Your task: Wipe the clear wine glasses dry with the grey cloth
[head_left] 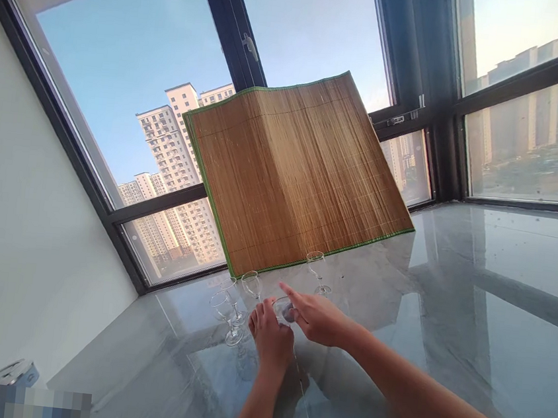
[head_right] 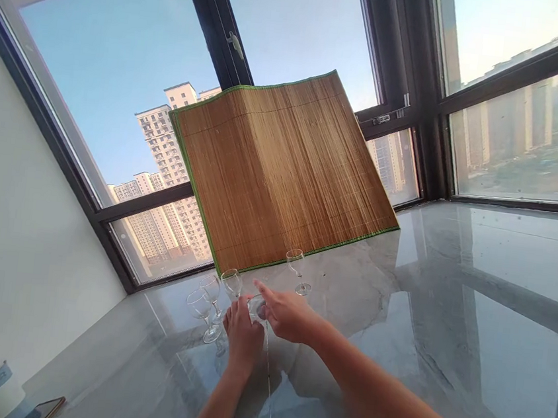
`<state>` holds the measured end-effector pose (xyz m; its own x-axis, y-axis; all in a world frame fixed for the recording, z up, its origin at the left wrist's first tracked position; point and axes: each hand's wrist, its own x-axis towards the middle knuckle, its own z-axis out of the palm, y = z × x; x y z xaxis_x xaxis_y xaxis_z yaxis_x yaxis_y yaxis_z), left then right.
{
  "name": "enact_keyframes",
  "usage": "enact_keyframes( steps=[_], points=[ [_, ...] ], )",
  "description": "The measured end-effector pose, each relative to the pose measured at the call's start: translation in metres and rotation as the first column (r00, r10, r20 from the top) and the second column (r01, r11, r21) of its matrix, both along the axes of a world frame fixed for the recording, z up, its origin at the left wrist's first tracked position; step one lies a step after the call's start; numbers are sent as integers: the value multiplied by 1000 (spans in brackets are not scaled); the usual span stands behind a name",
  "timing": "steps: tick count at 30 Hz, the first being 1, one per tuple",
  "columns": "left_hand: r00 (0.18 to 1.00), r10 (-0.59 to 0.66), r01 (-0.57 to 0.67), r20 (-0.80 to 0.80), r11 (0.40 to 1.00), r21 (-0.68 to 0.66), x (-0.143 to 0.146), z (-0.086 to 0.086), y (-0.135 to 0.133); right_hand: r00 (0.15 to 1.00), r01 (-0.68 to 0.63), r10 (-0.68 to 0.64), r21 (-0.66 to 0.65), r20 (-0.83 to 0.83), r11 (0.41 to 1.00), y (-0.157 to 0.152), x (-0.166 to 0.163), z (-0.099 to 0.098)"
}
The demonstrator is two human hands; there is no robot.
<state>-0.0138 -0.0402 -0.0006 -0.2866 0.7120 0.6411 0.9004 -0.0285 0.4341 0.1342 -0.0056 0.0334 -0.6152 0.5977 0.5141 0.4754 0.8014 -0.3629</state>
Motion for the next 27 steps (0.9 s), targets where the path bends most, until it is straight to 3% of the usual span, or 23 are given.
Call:
enact_keyframes(
  steps=[5, 9, 12, 14, 17, 21, 24, 27],
  points=[
    [993, -113, 114, -19, 958, 264, -5, 9, -4, 990, -40, 61, 163, -124, 986, -14, 0, 18],
    [977, -193, 213, -94, 829, 516, -8, 22, -13, 952, -87, 194, 399, -237, 913, -33, -1, 30],
    [972, -155, 232, -175, 737, 635, -8, 32, -20, 925, -98, 257, 478, -280, 873, -47, -1, 36],
    [970, -114, 229, -214, 721, 654, -7, 36, -22, 906, -102, 270, 449, -326, 887, -52, -1, 38],
    [974, -136, 218, -180, 777, 590, -5, 35, -20, 880, -135, 242, 272, -408, 953, -49, -1, 38],
    [937, -326, 251, 124, 878, 408, 1, 28, -14, 790, -188, 121, -50, -601, 981, -34, -3, 34],
    [762, -487, 388, 427, 871, 301, 6, 23, -8, 670, -196, 7, -167, -743, 966, -18, -5, 29],
    [556, -498, 443, 666, 855, 269, 10, 18, -2, 596, -20, -125, -171, -793, 985, -2, -6, 19]
  ],
)
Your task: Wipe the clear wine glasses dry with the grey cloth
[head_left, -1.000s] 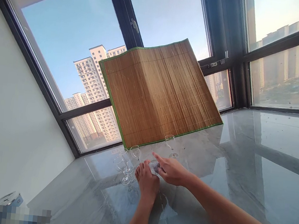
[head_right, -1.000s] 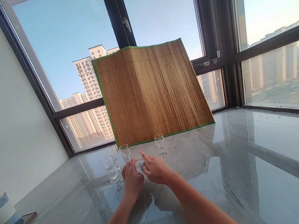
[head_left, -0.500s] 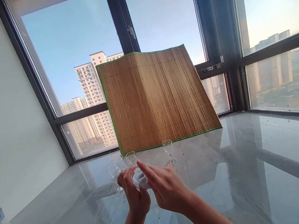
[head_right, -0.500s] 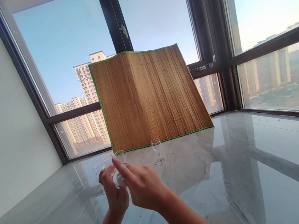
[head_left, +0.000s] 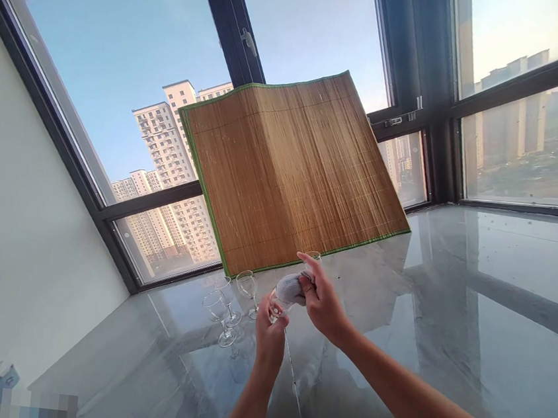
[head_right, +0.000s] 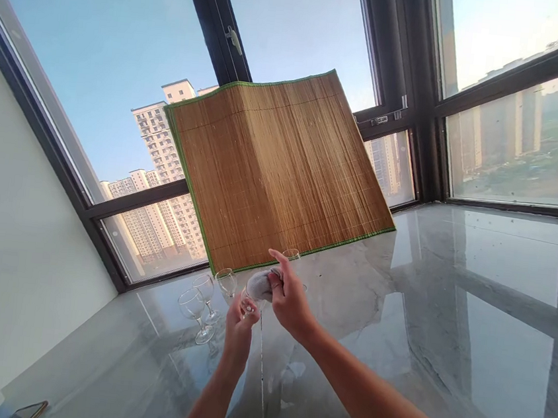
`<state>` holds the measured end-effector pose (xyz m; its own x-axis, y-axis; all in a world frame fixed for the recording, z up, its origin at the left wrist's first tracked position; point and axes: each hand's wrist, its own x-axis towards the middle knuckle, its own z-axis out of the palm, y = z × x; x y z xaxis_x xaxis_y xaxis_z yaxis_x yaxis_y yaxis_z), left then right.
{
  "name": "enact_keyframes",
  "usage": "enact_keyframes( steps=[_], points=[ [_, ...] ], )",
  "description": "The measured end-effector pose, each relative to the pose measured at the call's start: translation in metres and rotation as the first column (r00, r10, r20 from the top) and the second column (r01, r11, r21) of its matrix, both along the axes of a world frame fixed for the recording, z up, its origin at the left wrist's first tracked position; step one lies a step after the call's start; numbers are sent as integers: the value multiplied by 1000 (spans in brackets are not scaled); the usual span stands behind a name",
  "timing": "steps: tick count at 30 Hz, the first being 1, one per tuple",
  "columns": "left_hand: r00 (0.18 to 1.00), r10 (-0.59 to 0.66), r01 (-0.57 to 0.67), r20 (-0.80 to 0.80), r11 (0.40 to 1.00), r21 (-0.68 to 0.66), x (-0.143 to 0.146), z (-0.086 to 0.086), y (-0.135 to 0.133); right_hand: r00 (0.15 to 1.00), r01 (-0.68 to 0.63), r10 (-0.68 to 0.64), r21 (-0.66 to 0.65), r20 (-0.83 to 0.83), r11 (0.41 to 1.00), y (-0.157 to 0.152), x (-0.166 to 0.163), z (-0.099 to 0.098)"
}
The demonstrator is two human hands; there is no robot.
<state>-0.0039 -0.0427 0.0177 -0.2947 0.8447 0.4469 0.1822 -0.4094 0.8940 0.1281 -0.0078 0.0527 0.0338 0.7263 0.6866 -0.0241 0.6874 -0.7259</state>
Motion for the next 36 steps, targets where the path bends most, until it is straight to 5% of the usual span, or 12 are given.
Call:
enact_keyframes(
  steps=[2, 5, 8, 12, 16, 19, 22, 27, 31, 34, 36],
  points=[
    [977, -49, 63, 210, 996, -60, 1, -1, 2, 988, 151, -151, -5, -15, 989, 9, 0, -8],
    [837, -154, 189, 525, 982, -13, 0, 4, 1, 965, 249, -247, -12, 83, 968, 18, -3, -23],
    [678, -242, 247, 694, 964, 96, -3, 13, 0, 928, 223, -206, -21, 310, 975, 21, -11, -37],
    [585, -183, 204, 790, 976, 74, -7, 15, 4, 872, 119, -61, -90, 485, 989, 20, -22, -48],
    [598, -140, 164, 789, 985, 51, -7, 6, 9, 841, -89, 158, -155, 517, 984, 16, -27, -53],
    [624, -131, 158, 771, 987, 40, -6, 4, 9, 848, -163, 197, -112, 492, 980, 13, -26, -55],
    [629, -130, 163, 766, 986, 33, -8, 7, 8, 897, -181, 205, -100, 392, 978, 8, -26, -53],
    [658, -119, 202, 744, 979, -23, -13, 9, 11, 907, -349, 394, -255, 151, 902, 5, -22, -34],
    [779, -115, 214, 617, 973, -89, -9, -2, 8, 997, -32, 26, -71, -76, 997, 15, 0, -7],
    [950, -124, 163, 286, 979, -119, 5, -14, 4, 941, 260, -266, -61, -207, 964, 22, 24, 13],
    [983, -152, 165, 101, 977, -134, 19, -20, 5, 880, 391, -393, -61, -265, 918, 24, 36, 21]
  ],
)
